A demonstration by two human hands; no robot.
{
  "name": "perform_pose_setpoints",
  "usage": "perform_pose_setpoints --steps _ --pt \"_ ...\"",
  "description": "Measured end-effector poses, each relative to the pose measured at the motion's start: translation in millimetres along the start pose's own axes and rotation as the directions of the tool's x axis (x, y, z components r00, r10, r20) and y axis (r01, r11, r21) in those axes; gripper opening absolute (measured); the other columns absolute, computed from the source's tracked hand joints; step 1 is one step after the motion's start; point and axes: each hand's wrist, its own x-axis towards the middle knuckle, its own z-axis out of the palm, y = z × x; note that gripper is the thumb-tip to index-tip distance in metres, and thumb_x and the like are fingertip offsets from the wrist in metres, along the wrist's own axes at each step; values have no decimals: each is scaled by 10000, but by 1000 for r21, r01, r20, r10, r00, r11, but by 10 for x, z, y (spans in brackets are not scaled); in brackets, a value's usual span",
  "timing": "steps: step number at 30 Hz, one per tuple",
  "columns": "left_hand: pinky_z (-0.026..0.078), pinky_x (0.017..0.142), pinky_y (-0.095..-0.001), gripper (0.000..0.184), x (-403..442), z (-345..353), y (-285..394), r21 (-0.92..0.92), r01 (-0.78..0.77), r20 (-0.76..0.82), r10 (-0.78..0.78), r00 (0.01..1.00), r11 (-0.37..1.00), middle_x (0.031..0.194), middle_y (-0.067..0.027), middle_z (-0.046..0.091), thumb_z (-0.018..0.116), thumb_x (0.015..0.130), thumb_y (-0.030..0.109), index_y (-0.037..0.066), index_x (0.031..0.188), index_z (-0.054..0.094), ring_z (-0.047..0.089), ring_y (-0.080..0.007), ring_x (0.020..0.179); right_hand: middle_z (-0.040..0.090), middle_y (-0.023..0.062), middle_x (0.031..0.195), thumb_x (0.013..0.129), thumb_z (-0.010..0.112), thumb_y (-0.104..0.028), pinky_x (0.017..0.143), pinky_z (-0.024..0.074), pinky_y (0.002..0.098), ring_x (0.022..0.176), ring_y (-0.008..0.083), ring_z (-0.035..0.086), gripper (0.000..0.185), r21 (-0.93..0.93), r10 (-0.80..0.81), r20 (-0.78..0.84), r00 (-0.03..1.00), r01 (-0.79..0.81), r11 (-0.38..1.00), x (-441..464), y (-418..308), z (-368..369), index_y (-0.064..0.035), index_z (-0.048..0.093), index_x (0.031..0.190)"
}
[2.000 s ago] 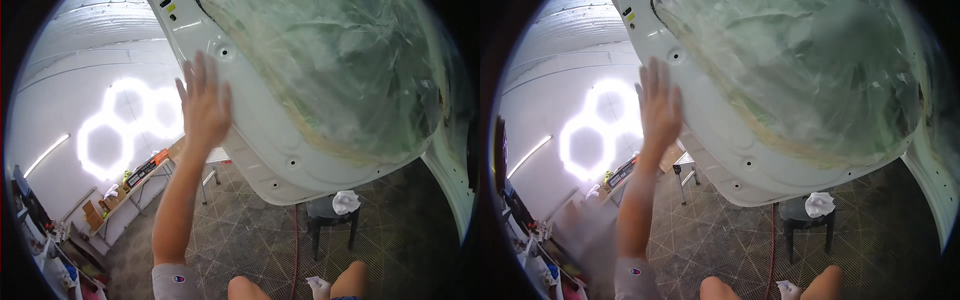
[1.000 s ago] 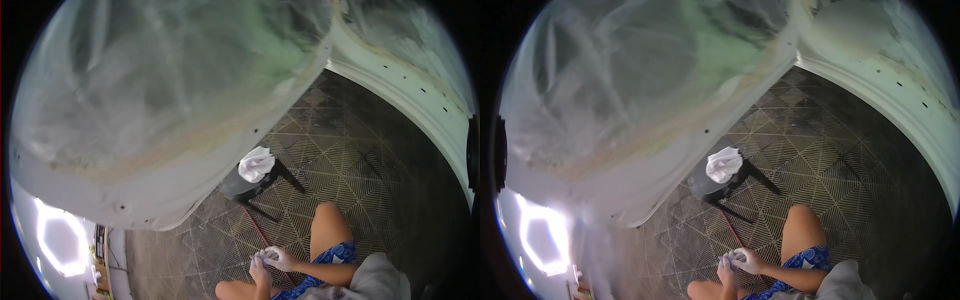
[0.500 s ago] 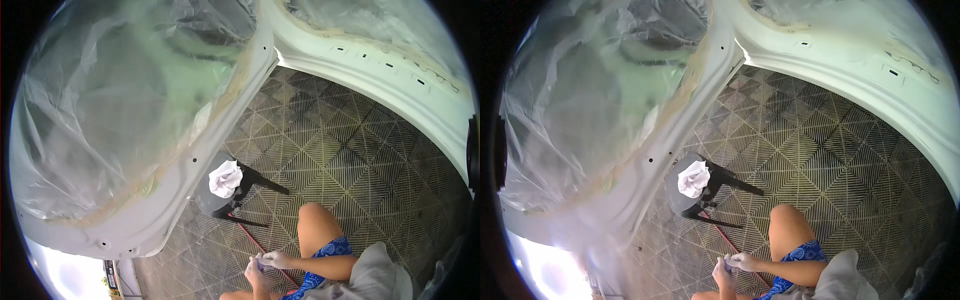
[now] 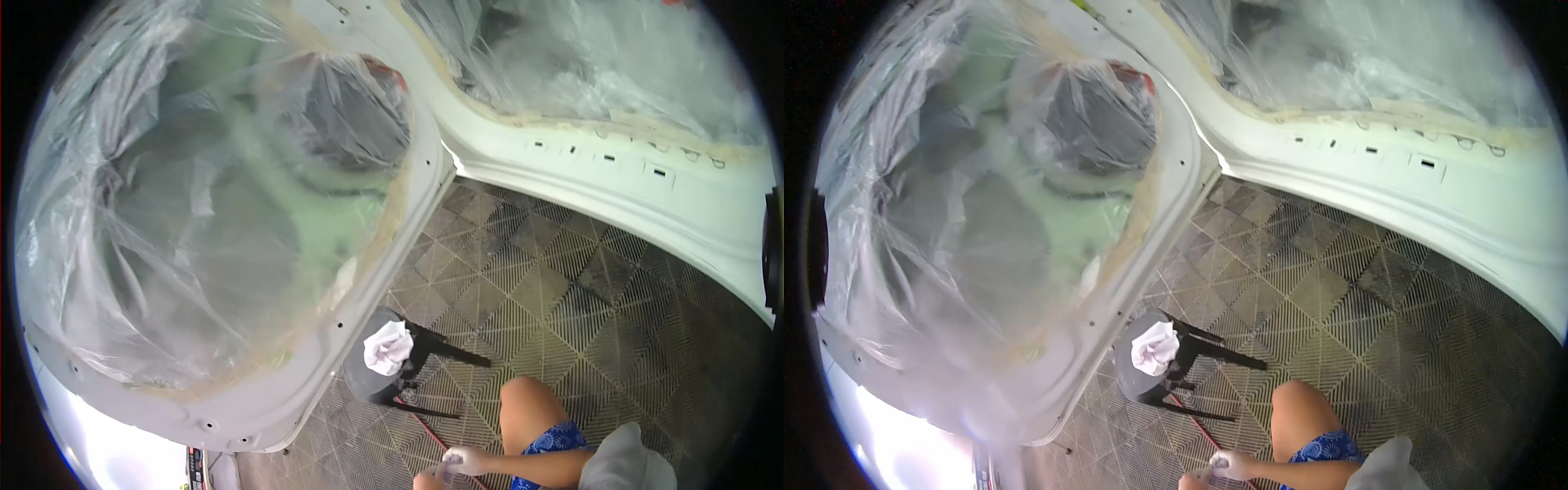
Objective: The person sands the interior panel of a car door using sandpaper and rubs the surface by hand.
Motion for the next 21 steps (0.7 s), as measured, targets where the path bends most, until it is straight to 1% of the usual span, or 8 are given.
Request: perform_pose_setpoints --steps 1,3,5,6,9,13,18,21 --pt "501 654 -423 397 67 -10 -6 105 -149 85 140 986 983 776 -221 689 583 1008 372 20 909 739 666 -265 671 725 50 879 973 661 -328 743 530 271 791 108 660 315 -42 -40 52 998 42 998 8 8 -48 -16 698 989" --pt "496 646 -399 382 104 -16 164 6 -42 35 42 999 999 762 -194 693 607 1003 352 8 899 735 646 -232 662 727 62 858 949 689 -285 731 535 272 771 108 666 275 -99 -90 106 990 101 990 94 118 -54 -12 696 982" --pt "483 626 -354 349 107 10 474 -310 94 -111 -135 985 946 734 -92 701 678 984 306 -22 875 729 588 -150 659 706 33 940 986 664 -174 682 540 271 811 100 646 144 380 -127 31 991 106 919 270 438 85 -46 693 1045" --pt "483 626 -354 349 114 54 574 -317 84 -124 -129 984 945 734 -92 701 678 984 306 -22 875 729 588 -150 659 706 33 940 986 664 -174 682 540 271 811 100 646 144 369 -137 34 990 115 922 286 395 70 -46 693 1045" --pt "451 600 -288 378 96 257 755 -646 168 -262 -423 867 745 718 12 645 659 1007 323 -9 839 726 519 -83 677 695 38 926 966 664 -119 709 567 321 837 168 684 84 889 105 202 974 -227 397 254 410 101 -96 671 1047" --pt "451 599 -281 382 165 374 977 -728 79 -418 -532 736 681 723 8 647 628 1022 343 11 862 727 516 -81 667 709 34 982 990 627 -155 837 565 381 908 198 693 96 859 42 376 926 -365 358 273 640 198 -129 679 1066" --pt "522 640 -322 331 243 208 812 -895 263 -37 -649 760 359 819 -48 711 586 1038 336 54 968 745 592 -153 708 724 21 1047 1010 598 -226 811 569 362 913 188 693 176 782 9 489 872 -443 438 68 283 94 -141 674 1145" --pt "538 617 -347 355 276 -88 664 -647 270 -418 -628 657 713 793 -126 725 541 1046 260 -41 1051 727 704 -158 701 731 46 943 993 611 -196 672 556 304 780 133 667 142 613 338 316 886 -463 640 5 -206 55 -121 679 1094"
